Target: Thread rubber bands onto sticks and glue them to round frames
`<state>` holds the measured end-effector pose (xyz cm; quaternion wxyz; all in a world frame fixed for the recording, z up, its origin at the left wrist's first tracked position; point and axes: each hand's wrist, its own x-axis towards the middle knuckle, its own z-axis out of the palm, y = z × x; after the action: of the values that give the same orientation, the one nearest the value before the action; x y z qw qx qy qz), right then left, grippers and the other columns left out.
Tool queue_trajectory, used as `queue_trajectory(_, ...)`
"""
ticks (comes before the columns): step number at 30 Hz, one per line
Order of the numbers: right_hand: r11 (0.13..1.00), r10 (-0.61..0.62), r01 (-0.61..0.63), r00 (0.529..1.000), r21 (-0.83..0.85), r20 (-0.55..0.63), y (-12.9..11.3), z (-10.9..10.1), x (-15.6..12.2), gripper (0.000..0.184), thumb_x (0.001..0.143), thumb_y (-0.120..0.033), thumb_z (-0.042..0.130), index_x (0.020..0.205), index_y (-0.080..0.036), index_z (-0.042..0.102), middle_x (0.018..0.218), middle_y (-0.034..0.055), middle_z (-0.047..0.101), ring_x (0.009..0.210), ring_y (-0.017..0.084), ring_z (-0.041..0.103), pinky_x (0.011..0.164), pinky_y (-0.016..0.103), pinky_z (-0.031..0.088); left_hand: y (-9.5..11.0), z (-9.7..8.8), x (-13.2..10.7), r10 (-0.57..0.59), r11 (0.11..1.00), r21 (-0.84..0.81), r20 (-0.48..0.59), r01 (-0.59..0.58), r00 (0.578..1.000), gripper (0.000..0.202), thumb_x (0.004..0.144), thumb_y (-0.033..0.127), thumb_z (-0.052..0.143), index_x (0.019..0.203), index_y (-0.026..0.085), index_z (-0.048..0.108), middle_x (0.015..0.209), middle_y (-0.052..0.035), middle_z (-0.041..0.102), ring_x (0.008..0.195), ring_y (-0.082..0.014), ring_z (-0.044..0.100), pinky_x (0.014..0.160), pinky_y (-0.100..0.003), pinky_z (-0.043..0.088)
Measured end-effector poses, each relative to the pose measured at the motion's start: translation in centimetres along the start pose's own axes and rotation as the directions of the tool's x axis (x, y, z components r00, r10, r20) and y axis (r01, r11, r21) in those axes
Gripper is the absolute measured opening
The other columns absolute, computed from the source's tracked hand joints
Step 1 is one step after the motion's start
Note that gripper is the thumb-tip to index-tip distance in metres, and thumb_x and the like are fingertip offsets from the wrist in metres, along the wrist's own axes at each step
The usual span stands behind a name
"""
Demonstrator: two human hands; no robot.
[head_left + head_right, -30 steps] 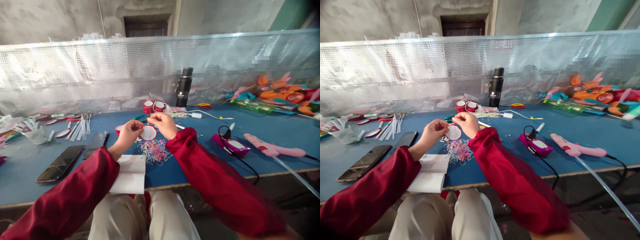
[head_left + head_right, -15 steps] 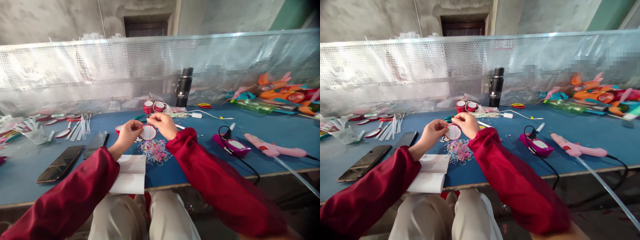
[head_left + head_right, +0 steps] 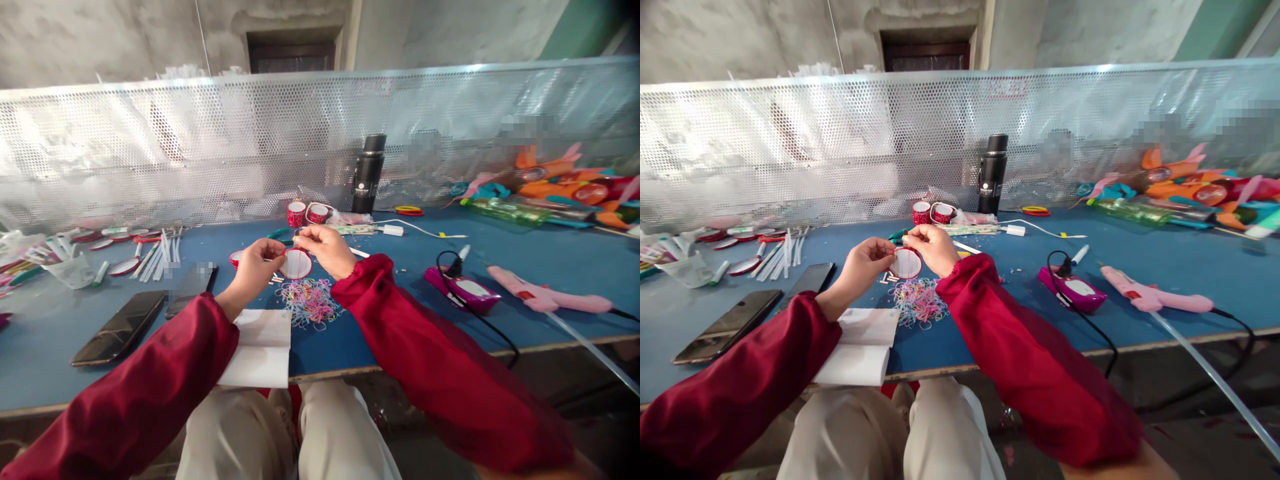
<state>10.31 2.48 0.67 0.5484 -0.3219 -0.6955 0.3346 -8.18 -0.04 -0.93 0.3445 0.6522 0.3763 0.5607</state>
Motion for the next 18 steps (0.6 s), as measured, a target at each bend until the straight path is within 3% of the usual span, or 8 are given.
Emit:
queue_trajectory(9,0.997,0.013,-0.016,0.999,0.073,0.044,-0.08,0.1,-0.08,0.027,0.077,-0.047,0.073,0.079,-0.021,0.063,0.077,-0.0025,0.063,0.073,0.013,0.056,0.073,0.03,0.046,0.13,0.07,-0.11,0.006,1.0,-0.007,0.001,-0.006,1.0,0.023,0.069,0.025,0.075,0.088,0.016,0.067,0.079,-0.0028,0.067,0.069,-0.0128,0.06,0.062,-0.025,0.05)
queue_trajectory(14,0.985,0.078,-0.085,0.996,0.148,0.054,-0.22,0.42,-0.25,0.03,0.077,-0.048,0.074,0.082,-0.022,0.062,0.078,-0.0024,0.062,0.074,0.014,0.056,0.073,0.03,0.047,-0.02,0.04,0.0,0.019,1.0,-0.002,-0.006,-0.019,1.0,0.023,0.07,0.025,0.074,0.089,0.016,0.066,0.078,-0.0019,0.066,0.068,-0.0119,0.059,0.062,-0.025,0.05)
queue_trajectory(18,0.979,0.087,-0.098,0.994,0.18,0.069,-0.38,0.6,-0.53,0.033,0.069,-0.037,0.082,0.09,-0.023,0.062,0.09,-0.0001,0.064,0.085,0.015,0.059,0.083,0.034,0.049,0.11,0.05,-0.01,0.01,1.0,-0.016,-0.015,-0.01,1.0,0.023,0.069,0.026,0.075,0.088,0.016,0.066,0.078,-0.0024,0.066,0.068,-0.0127,0.06,0.063,-0.026,0.051)
